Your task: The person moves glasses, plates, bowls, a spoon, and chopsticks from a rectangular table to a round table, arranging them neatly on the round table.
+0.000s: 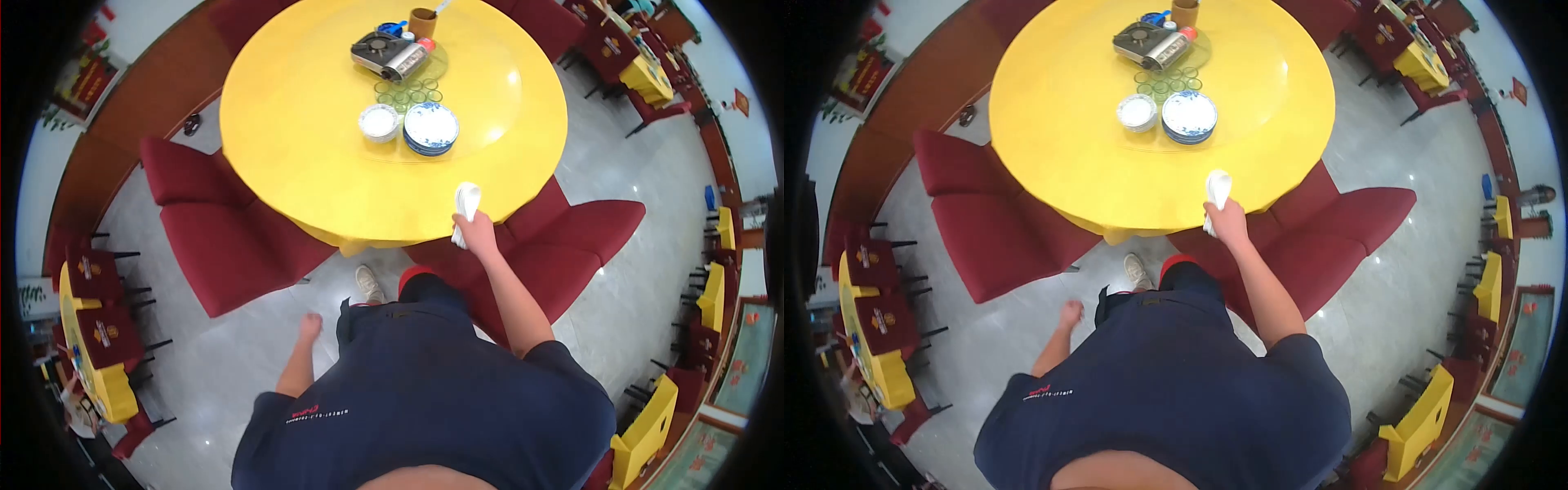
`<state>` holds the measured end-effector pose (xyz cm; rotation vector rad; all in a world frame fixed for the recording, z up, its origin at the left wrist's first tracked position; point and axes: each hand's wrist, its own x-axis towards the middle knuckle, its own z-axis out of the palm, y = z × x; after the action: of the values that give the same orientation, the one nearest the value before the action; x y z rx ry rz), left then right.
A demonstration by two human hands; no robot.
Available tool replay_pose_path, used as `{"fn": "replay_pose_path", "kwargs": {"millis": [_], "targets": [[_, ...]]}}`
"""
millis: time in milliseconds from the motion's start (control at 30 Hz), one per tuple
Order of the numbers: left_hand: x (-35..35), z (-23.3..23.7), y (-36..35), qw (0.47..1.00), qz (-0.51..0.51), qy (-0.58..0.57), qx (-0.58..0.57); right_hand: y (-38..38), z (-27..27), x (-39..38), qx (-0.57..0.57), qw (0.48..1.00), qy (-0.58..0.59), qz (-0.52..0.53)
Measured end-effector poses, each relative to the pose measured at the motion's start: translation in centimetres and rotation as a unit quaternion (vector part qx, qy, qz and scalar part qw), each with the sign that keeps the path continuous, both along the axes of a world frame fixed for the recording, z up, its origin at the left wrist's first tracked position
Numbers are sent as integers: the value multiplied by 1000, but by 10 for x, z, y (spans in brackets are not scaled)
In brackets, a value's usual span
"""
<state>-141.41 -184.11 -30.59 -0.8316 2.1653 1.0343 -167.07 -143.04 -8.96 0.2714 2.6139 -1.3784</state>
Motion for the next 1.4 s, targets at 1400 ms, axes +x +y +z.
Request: {"fn": "replay_pose_path", "kwargs": {"millis": [1400], "targets": [[-380,173,186,955,-215,78,190,0,-111,-293,248,967,-59,19]]}}
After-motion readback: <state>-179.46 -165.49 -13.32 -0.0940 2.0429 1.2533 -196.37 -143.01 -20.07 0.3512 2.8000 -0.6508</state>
